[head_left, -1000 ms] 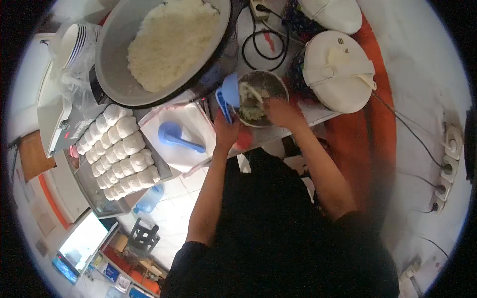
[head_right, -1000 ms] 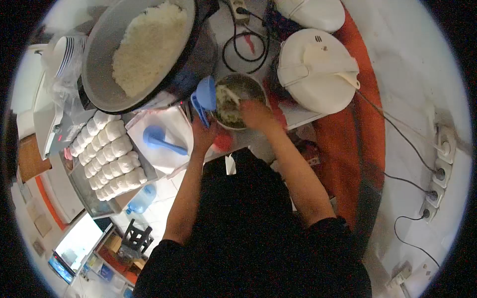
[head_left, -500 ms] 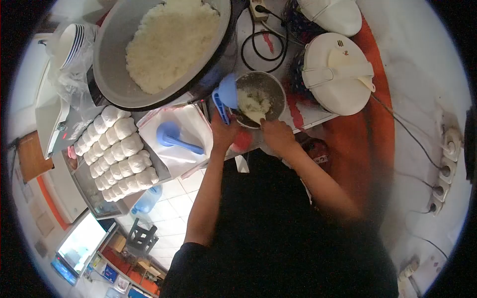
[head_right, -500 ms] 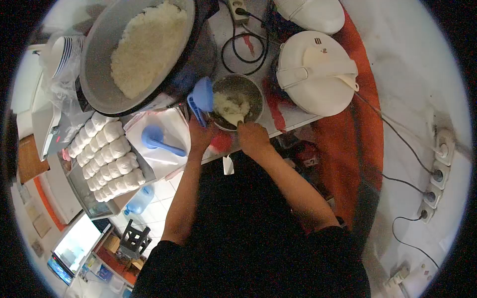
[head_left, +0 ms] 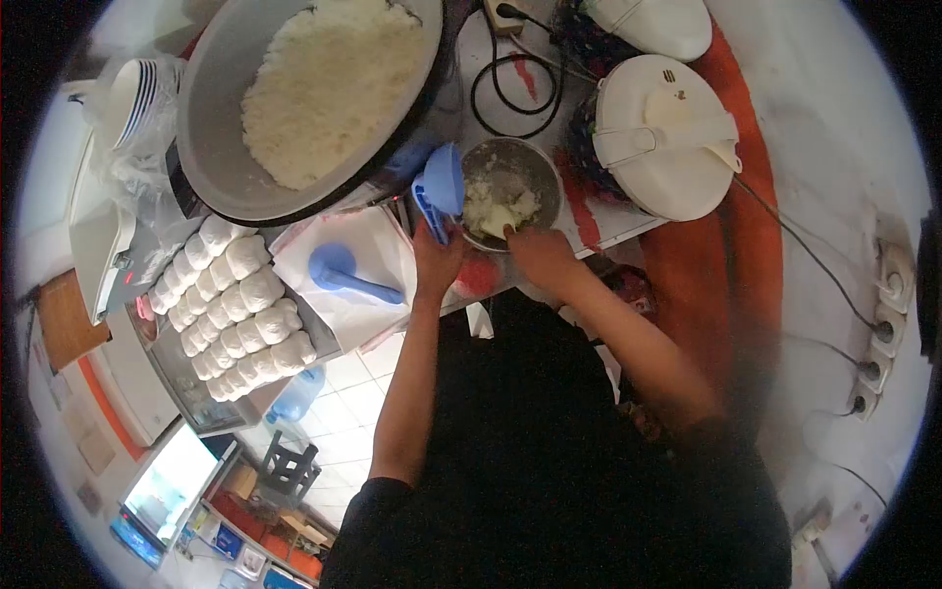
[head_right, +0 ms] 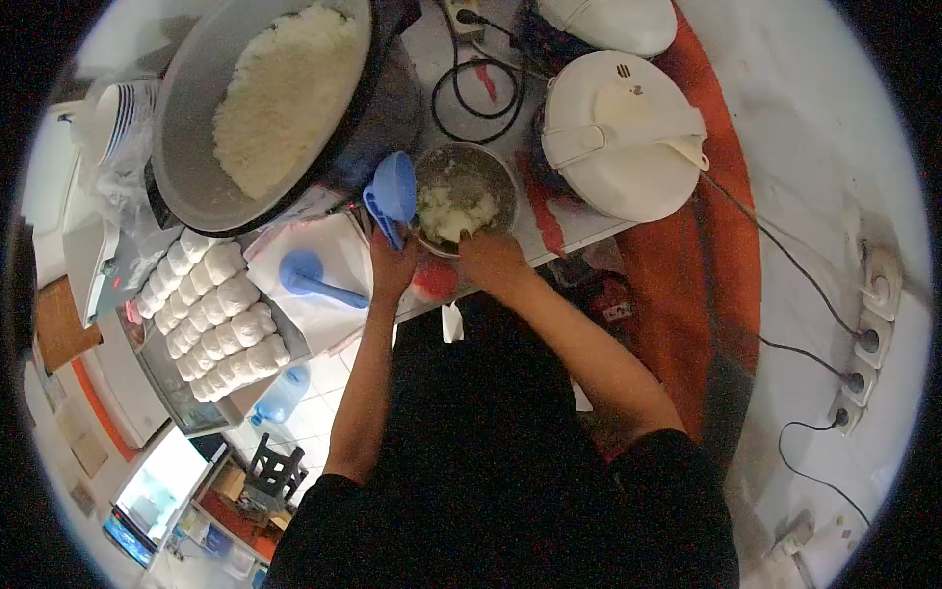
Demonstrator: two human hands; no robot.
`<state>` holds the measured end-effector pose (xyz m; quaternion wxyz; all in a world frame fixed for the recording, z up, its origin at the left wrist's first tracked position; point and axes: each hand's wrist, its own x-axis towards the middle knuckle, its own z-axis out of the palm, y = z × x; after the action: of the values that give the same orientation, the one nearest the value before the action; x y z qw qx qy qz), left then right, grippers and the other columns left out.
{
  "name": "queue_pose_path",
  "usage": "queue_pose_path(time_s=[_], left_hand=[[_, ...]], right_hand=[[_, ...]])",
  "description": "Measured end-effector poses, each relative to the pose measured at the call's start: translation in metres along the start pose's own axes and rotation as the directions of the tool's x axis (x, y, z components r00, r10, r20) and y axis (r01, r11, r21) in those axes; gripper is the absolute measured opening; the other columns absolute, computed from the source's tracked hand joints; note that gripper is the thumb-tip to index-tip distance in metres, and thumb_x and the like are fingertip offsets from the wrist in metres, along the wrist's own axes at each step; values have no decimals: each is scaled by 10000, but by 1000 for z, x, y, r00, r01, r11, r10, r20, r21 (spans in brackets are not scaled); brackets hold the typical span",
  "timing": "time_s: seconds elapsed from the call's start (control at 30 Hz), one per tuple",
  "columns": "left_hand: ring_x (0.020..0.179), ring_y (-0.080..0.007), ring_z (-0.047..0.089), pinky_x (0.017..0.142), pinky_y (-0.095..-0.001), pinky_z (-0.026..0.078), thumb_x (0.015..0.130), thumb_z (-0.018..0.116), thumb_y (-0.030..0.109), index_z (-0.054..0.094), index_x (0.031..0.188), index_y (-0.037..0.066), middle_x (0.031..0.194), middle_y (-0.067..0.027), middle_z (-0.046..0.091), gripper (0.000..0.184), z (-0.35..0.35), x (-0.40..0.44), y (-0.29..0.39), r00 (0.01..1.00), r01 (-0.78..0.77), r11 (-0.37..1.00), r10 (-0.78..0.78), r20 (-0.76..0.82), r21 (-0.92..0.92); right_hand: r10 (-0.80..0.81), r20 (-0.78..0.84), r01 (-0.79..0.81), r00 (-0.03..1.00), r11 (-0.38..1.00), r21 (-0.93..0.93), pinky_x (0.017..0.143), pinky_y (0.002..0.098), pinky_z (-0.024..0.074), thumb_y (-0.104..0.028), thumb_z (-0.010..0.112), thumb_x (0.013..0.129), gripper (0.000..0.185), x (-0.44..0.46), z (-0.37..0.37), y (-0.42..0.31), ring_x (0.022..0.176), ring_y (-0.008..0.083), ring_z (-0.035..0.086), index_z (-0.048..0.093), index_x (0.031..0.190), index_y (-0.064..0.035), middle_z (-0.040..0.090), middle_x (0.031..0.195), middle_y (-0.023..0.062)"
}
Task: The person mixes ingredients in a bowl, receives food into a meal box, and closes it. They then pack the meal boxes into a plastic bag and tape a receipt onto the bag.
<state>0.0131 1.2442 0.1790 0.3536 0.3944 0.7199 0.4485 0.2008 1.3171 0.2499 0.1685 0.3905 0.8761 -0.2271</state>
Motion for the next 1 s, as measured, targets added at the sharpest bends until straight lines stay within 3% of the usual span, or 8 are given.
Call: queue_pose_path(time_s=[0.17,0.27,0.33,0.57,0.63,0.8,0.9,1.0], left_hand=[[709,-181,616,653,-360,514,843,684,28,527,964,23,779,-48,555,198,-4,1,18,998,58,998,-58,-18,-23],[683,-177,617,617,-358,521,850,681,11,508,983,27,773,-40,540,219,-3,-10,14,993,120,985,-119,11,-126],[683,-176,601,630,-355,507,854,694,24,513,970,29,775,-44,546,215,-3,-6,12,993,109,992,-106,-44,67],[671,-186,563,639,-362,475,833,716,59,532,950,27,766,-66,572,220,9,-15,-7,998,-33,998,36,-51,55],[673,-193,574,635,-368,481,834,711,57,530,956,23,775,-70,576,221,4,-10,-4,1000,-6,999,6,-17,35],[679,-227,612,626,-386,500,828,693,44,531,979,12,793,-81,584,224,-2,-7,19,992,128,992,-128,22,0],[716,-260,637,651,-398,510,818,679,40,533,998,7,782,-95,584,233,2,-6,4,996,79,993,-81,-26,-88],[733,-259,631,680,-394,509,813,672,31,535,1021,7,789,-93,584,250,-3,-3,-11,997,-38,996,32,74,81]], right_hand=[[19,0,-19,1000,999,36,720,493,586,-98,489,933,239,-9,-32,12,872,388,717,670,1060,-8,707,905,215],[49,192,-68,980,993,96,766,560,573,-134,539,895,253,-21,-22,-12,917,419,713,670,1067,-3,706,969,246],[165,-16,-158,986,965,211,785,568,565,-122,544,885,229,-2,2,-8,921,423,707,665,1030,7,694,962,264],[303,4,-289,953,903,318,793,522,574,-103,527,898,216,3,-34,41,934,430,696,664,1028,2,682,993,286],[113,-82,-88,990,961,263,771,538,558,-103,515,923,246,18,-40,26,913,430,699,694,1010,42,690,971,293],[-21,3,20,1000,998,54,761,517,566,-121,522,923,251,6,-49,27,898,420,703,701,1026,21,697,962,274],[-35,-15,35,999,999,33,753,499,580,-131,529,906,250,32,-62,54,886,408,712,702,1012,15,715,958,230],[-87,-37,87,996,996,1,747,484,592,-130,545,885,235,33,-31,35,887,398,719,698,979,22,725,964,204]])
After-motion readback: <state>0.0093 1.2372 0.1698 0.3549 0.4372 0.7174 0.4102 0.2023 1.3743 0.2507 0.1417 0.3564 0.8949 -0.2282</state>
